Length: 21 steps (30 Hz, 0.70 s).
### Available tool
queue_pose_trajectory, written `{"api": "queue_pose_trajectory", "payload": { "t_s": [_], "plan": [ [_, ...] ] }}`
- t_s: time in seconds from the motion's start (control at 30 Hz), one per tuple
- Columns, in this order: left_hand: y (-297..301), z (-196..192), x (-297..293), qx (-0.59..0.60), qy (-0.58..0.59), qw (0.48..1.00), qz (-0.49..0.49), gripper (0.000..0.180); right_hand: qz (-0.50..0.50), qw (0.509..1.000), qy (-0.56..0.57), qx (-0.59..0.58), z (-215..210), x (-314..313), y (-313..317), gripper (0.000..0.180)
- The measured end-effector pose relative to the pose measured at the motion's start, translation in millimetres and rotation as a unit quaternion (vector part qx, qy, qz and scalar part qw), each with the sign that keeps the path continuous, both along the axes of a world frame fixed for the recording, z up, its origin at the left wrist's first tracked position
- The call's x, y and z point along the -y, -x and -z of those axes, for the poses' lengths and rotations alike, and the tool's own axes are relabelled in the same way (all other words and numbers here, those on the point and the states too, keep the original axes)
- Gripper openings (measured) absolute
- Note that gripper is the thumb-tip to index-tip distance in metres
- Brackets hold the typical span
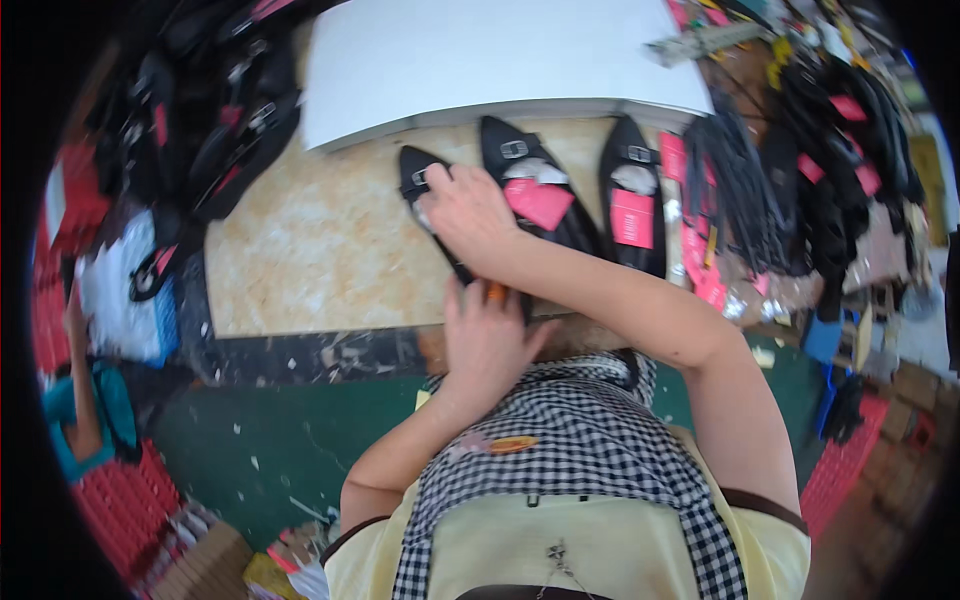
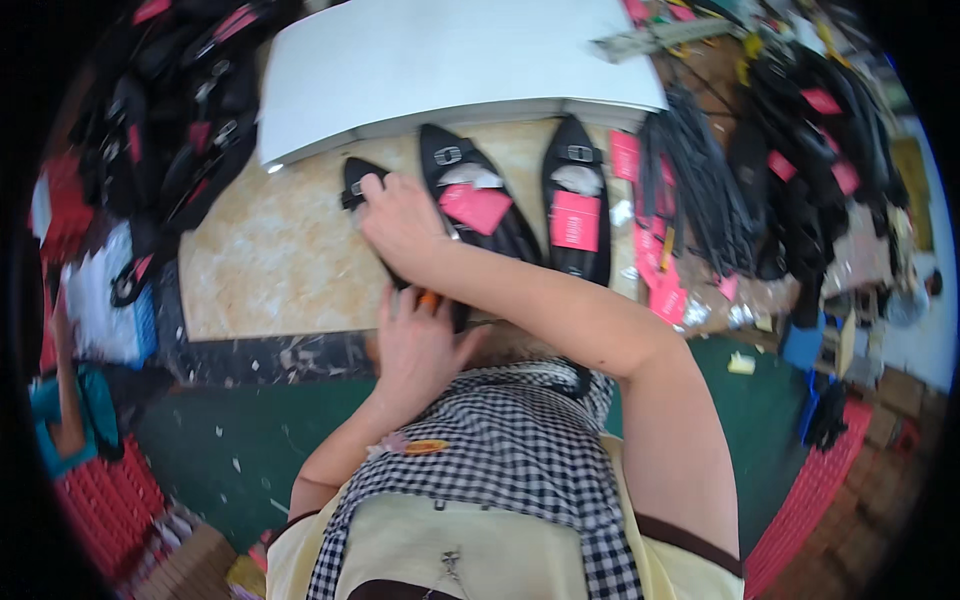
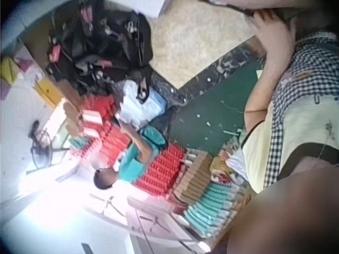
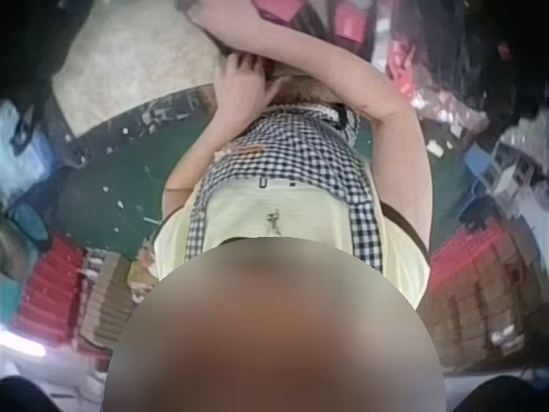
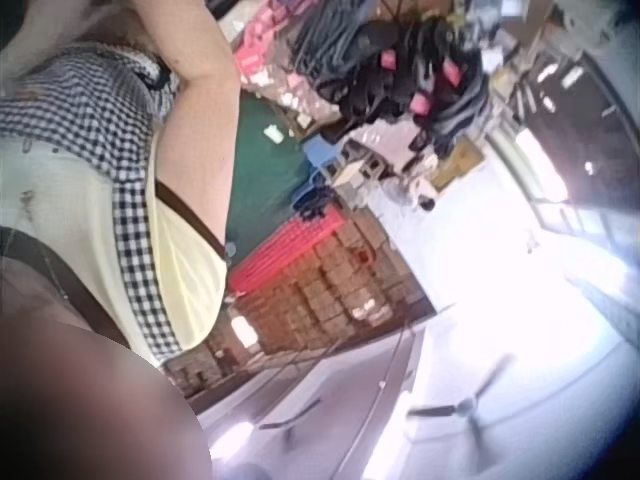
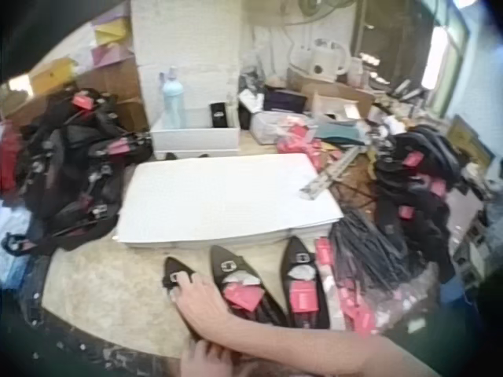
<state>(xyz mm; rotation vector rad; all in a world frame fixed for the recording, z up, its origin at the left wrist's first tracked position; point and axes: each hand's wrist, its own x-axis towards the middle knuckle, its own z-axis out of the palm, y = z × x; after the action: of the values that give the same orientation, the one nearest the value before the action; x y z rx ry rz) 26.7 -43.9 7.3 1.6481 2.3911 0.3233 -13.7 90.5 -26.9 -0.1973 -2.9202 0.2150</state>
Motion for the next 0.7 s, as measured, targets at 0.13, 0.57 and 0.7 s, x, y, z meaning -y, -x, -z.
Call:
{"api": "queue_pose_trajectory", "payload": {
  "t_s": [0.13,0.57,0.7],
  "plan": [
    [-6,7,4,-0.042,-0.027,0.999,-0.012,0.065,0.008,0.982,0.184,-0.043,-23,-28,-13,0.037],
    [53,28,20,0.349,-0.172,0.856,-0.341,0.049,0.444,0.882,0.079,-0.136,-31,-187,-206,0.022],
    [63,54,9,0.464,-0.202,0.812,-0.291,0.048,0.462,0.883,0.073,-0.029,8,-210,-245,0.023]
  ]
}}
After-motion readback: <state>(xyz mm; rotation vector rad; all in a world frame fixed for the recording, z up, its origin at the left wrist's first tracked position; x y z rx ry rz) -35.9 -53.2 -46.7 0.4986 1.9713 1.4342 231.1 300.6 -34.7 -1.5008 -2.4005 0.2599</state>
